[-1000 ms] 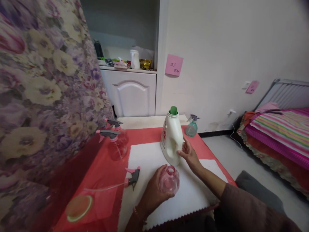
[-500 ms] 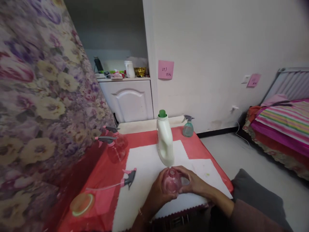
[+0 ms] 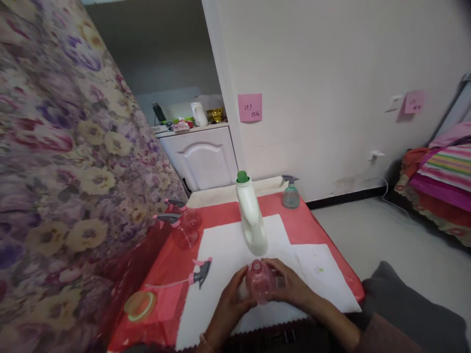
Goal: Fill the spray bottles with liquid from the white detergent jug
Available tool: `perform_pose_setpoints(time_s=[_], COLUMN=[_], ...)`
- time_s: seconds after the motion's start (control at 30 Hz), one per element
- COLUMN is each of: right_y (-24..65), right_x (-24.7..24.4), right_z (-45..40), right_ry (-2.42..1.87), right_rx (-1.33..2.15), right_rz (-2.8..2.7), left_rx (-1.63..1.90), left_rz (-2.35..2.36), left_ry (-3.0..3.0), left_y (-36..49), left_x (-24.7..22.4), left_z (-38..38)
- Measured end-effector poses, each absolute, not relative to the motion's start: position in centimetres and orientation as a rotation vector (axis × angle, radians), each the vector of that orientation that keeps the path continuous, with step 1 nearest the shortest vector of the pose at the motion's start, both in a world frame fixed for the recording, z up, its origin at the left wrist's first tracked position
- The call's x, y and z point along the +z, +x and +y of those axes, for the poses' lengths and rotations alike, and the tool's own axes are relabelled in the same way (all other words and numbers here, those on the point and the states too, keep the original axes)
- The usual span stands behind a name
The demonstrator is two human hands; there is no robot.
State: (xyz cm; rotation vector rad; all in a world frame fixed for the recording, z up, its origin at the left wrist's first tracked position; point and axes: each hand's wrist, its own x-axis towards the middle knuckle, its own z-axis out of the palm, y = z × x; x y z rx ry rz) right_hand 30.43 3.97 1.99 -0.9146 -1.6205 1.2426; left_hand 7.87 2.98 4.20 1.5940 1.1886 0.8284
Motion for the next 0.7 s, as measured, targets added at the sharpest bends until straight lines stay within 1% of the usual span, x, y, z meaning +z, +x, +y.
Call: perform_pose_setpoints(time_s=[0.13, 0.23, 0.37, 0.43, 0.53, 0.7], right_y=[30.8, 31.0, 31.2, 31.1, 31.1, 31.2], right_x=[2.0, 1.6, 1.2, 1.0, 0.7, 0.7], right_z=[3.3, 2.9, 2.8, 2.9, 3.0, 2.8], right_ry=[-0.969, -0.995, -1.031, -1.020, -0.987, -1.012], right_rx=[1.190, 1.161, 1.109, 1.097, 1.088, 1.093], right_rz=[-1.638, -1.654, -1.691, -1.701, -1.700, -1.713], left_rx=[0.854, 0.871, 0.802, 0.751, 0.667, 0.599], left_rz=[1.347, 1.504, 1.956, 2.073, 2.132, 2.138], left_ry=[1.740, 1.853, 2.020, 2.019, 2.020, 2.023], left_y=[6.7, 4.2, -0.9, -3.0, -4.4, -3.8], left_x=[4.9, 5.3, 5.6, 5.6, 5.2, 5.0], left_z=[1.7, 1.6, 2.8, 3.7, 4.9, 5.9])
